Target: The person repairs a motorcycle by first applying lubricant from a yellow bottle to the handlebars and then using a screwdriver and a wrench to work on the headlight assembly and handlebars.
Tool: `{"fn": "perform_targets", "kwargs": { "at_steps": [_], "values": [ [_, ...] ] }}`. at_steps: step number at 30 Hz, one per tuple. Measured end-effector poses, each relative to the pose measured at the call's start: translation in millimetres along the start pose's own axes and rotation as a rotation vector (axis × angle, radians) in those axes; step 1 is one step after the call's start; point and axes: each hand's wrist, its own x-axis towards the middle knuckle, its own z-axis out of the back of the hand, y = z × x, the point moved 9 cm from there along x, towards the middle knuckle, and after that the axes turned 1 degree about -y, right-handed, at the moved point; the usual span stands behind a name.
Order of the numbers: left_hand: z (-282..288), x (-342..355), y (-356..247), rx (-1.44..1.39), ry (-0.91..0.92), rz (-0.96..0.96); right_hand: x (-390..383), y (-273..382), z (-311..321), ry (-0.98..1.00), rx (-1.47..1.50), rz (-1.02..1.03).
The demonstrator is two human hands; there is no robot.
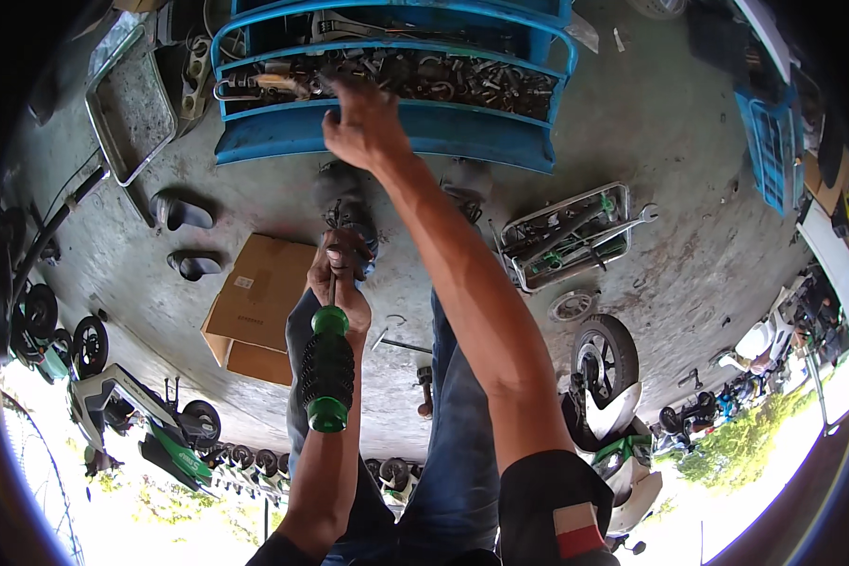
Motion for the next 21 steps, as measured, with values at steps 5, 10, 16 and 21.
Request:
{"fn": "perform_targets", "kwargs": {
  "at_steps": [5,10,16,21],
  "values": [
    [-6.4,-2.3,-2.6,0.006,0.039,-0.002,-6.9,23.5,-10.0,-0.072,-0.072,0.086],
    [8.7,5.8,-0.1,0.034,-0.012,-0.005,-0.5,-26.7,-1.5,0.258,-0.176,-0.124],
    [8.3,14.7,-8.9,0.019,-0.021,-0.04,19.8,-98.9,66.9,0.214,-0.07,-0.194],
    [12.2,19.7,-9.5,0.006,-0.026,-0.05,-1.6,-82.1,74.4,0.238,0.001,-0.297]
  ]
}}
